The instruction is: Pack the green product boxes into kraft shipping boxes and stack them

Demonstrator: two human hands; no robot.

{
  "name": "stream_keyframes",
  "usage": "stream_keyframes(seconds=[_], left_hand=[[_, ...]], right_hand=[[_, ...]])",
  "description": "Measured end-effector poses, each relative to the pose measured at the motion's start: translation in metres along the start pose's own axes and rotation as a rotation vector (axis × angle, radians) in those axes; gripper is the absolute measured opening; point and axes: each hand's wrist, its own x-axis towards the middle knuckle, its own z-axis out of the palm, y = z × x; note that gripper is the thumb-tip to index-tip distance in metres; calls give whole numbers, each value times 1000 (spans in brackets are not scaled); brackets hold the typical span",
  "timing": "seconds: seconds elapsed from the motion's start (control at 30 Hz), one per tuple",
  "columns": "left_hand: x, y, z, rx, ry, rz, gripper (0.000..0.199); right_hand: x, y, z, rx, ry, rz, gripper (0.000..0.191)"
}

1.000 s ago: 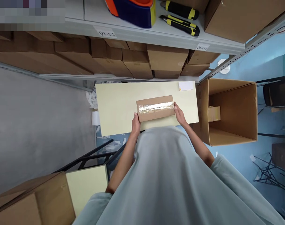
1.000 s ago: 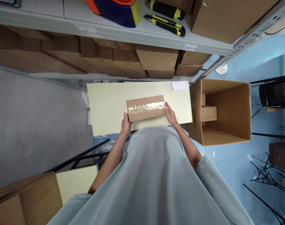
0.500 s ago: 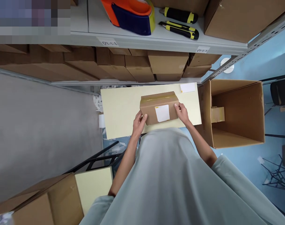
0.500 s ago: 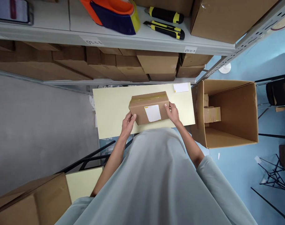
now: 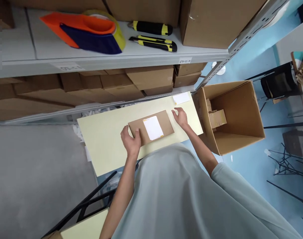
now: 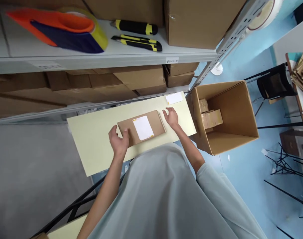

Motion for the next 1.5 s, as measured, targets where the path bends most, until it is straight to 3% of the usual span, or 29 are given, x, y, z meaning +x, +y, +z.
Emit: stream_keyframes(seconds=[0.1,0.23,0.33,0.53,0.7,0.9,1.0,1.17,1.37,1.5], left_hand=[[13,38,15,60,29,147,56],[28,84,45,116,-163,304,48],[34,103,67,138,-286,375,46],[35,116,97,158,-422,387,45],[40,117,118,185,-498,386,45],[63,126,152,263,-564,433,42],[82,132,175,322,-595,462,42],[108,131,221,451,-619,468,43],[127,133,290,639,-805,658,66],[131,144,320,793,-886,691,68]], right_hand=[[34,12,-10,-135,9,-41,46],[73,24,-11,-306,-122,-129,43],[88,32,-5,-294,-152,-139,39],[93,45,7,-329,-176,-127,30],[96,49,11,-320,-179,-161,34],[101,58,18,-163,-101,-132,32],[99,63,20,-35,-14,-130,24],[96,68,3,188,276,-89,26],[102,93,-37,338,525,200,36],[100,119,-52,334,586,336,37]])
